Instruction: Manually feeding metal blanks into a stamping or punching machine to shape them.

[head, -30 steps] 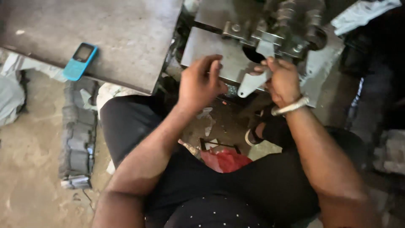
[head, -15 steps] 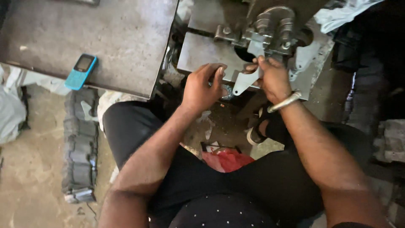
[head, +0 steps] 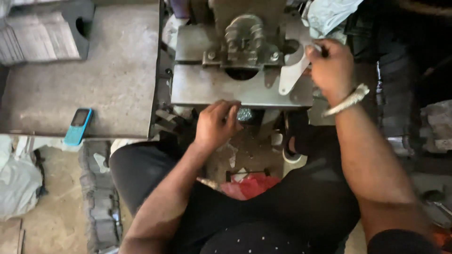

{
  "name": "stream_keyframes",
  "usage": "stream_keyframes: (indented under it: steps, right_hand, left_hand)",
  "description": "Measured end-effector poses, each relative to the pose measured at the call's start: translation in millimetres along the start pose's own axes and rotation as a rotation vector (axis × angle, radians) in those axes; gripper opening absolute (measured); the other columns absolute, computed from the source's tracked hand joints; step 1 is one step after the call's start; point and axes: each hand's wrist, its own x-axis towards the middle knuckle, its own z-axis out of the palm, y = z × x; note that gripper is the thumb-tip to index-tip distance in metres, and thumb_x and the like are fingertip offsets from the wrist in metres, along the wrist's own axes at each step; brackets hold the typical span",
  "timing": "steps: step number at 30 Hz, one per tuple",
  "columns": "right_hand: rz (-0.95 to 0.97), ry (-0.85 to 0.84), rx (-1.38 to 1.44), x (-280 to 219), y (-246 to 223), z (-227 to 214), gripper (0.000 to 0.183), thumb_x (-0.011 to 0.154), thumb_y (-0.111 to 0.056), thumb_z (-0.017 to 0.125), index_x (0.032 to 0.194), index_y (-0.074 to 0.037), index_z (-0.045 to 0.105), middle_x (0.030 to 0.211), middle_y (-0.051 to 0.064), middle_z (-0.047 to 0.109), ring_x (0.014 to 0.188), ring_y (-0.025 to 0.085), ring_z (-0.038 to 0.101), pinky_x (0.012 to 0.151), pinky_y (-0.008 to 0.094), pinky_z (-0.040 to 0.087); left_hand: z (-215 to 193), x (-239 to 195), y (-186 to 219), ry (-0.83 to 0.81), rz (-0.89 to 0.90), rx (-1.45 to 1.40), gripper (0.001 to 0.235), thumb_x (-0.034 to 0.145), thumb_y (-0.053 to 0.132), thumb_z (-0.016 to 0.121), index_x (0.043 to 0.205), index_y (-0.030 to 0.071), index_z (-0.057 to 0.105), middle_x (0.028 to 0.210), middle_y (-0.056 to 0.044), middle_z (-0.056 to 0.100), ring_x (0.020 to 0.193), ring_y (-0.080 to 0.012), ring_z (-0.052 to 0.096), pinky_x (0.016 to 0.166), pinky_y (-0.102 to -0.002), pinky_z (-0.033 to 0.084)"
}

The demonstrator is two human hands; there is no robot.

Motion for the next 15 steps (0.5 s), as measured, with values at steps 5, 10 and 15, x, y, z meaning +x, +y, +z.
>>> stream_keyframes:
  steps: [5, 10, 15]
  right_hand:
    - [-0.131, 0.148, -0.065, 69, 53, 5, 0.017, 0.094, -0.016, 0.079, 0.108, -0.007, 0.078, 0.097, 0.011, 0.078, 0.084, 0.019, 0.073, 0.072, 0.035, 0.059]
    - [-0.54, 0.555, -0.502, 71, 79, 20, 0.03, 0.083, -0.027, 0.09, 0.103, -0.007, 0.078, 0.095, 0.016, 0.075, 0.084, 0.035, 0.07, 0.073, 0.045, 0.056]
    - [0.021, 0.334, -0.018, 53, 62, -28, 0.029, 0.098, -0.033, 0.078, 0.107, -0.006, 0.074, 0.099, 0.01, 0.076, 0.086, 0.024, 0.069, 0.078, 0.04, 0.052]
  left_hand:
    - [25, 16, 28, -0.154, -0.04, -0.103, 0.013, 0.098, 0.015, 0.067, 0.109, 0.01, 0.074, 0.094, -0.012, 0.072, 0.081, -0.0298, 0.074, 0.074, -0.04, 0.059]
    - [63, 48, 45, -0.087, 0.242, -0.012, 0.02, 0.096, 0.014, 0.071, 0.115, 0.008, 0.072, 0.11, -0.019, 0.069, 0.101, -0.0388, 0.069, 0.087, -0.046, 0.056]
    - [132, 127, 29, -0.022, 0.341, 0.183, 0.05, 0.097, 0.024, 0.069, 0.137, -0.002, 0.054, 0.106, -0.027, 0.065, 0.1, -0.0483, 0.062, 0.096, -0.054, 0.051]
